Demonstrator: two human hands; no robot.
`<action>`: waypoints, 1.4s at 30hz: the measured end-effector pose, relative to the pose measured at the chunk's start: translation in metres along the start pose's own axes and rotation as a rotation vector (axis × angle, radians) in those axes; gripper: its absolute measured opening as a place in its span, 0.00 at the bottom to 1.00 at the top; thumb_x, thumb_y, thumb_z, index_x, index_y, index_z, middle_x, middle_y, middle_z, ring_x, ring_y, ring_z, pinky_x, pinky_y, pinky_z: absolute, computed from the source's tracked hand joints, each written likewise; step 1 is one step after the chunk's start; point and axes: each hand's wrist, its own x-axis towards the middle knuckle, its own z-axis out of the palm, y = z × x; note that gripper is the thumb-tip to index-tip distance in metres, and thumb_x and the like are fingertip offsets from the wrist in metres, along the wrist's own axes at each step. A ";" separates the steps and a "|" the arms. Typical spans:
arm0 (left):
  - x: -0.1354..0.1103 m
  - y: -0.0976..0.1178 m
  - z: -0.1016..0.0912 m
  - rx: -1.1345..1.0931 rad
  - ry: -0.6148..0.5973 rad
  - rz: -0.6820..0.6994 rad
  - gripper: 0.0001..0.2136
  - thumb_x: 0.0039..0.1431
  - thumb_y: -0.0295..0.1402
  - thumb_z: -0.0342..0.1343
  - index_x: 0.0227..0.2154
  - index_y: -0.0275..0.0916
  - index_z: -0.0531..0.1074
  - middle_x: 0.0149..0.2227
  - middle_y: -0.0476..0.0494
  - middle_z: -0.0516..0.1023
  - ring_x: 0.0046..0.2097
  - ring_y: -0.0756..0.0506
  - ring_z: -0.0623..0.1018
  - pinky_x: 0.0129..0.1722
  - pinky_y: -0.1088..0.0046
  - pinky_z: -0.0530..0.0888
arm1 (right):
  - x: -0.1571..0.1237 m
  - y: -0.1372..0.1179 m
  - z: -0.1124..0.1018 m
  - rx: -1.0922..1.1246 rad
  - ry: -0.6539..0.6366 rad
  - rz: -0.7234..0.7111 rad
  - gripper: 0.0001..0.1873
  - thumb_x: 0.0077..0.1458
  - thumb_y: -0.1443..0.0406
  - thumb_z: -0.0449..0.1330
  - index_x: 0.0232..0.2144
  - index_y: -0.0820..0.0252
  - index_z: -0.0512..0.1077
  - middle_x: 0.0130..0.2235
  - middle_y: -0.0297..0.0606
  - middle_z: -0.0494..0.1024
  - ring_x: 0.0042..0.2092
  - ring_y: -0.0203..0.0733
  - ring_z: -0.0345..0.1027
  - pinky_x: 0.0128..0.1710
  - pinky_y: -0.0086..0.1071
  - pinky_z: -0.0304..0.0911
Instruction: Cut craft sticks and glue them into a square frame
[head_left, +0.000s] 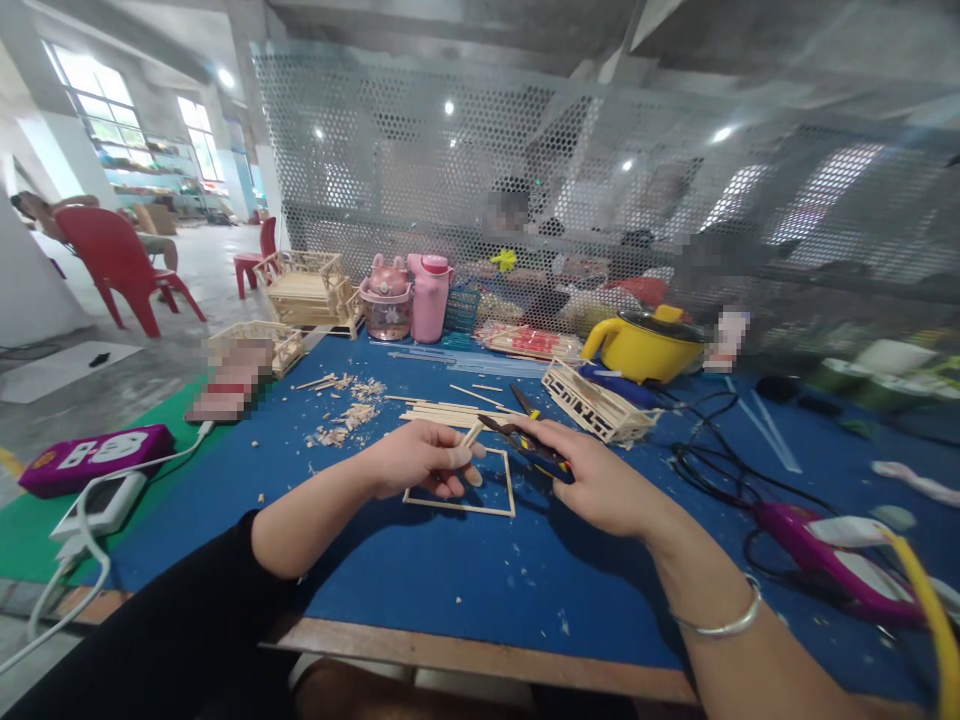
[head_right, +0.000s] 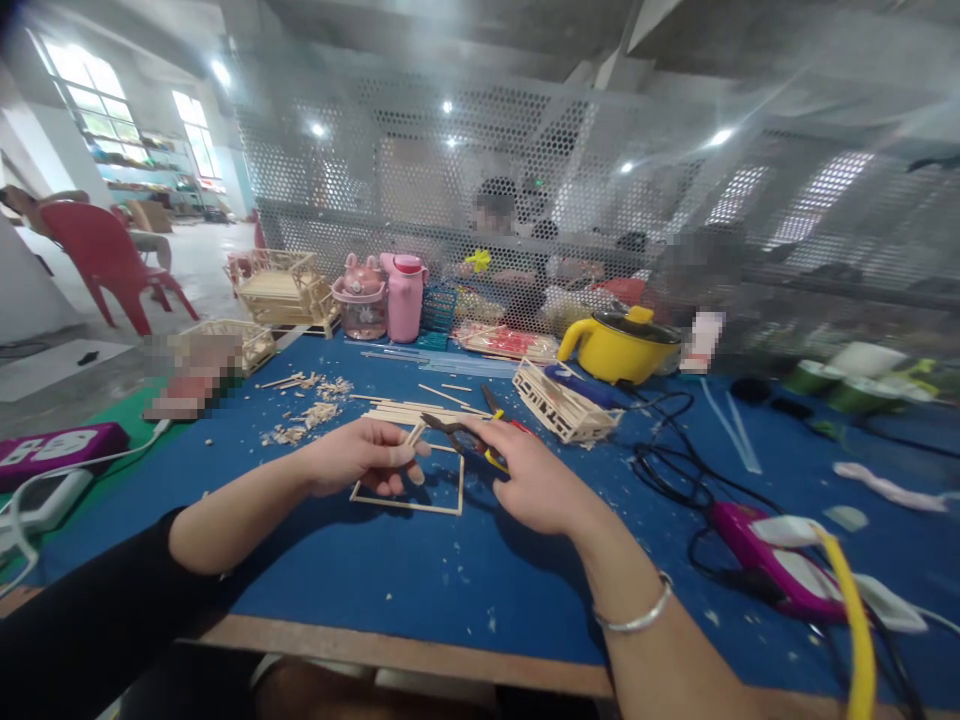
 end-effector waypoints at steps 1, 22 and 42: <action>0.000 0.000 0.000 -0.003 0.000 0.002 0.19 0.44 0.42 0.63 0.37 0.34 0.73 0.30 0.43 0.78 0.23 0.55 0.73 0.25 0.80 0.69 | -0.001 0.000 0.000 -0.002 -0.007 0.007 0.46 0.35 0.79 0.49 0.60 0.52 0.54 0.60 0.38 0.60 0.61 0.46 0.51 0.60 0.47 0.48; 0.002 -0.003 0.004 -0.007 -0.013 0.015 0.20 0.45 0.42 0.63 0.37 0.34 0.71 0.27 0.46 0.77 0.23 0.55 0.74 0.27 0.78 0.70 | -0.001 0.000 0.005 0.011 -0.015 -0.014 0.46 0.34 0.78 0.49 0.60 0.53 0.54 0.60 0.39 0.60 0.61 0.47 0.51 0.59 0.47 0.49; 0.004 -0.008 0.004 -0.007 -0.063 0.002 0.19 0.44 0.43 0.63 0.35 0.34 0.71 0.28 0.45 0.77 0.25 0.53 0.75 0.29 0.75 0.72 | -0.002 -0.002 0.002 0.000 -0.024 -0.024 0.45 0.36 0.78 0.49 0.60 0.53 0.55 0.60 0.39 0.61 0.60 0.45 0.53 0.59 0.46 0.51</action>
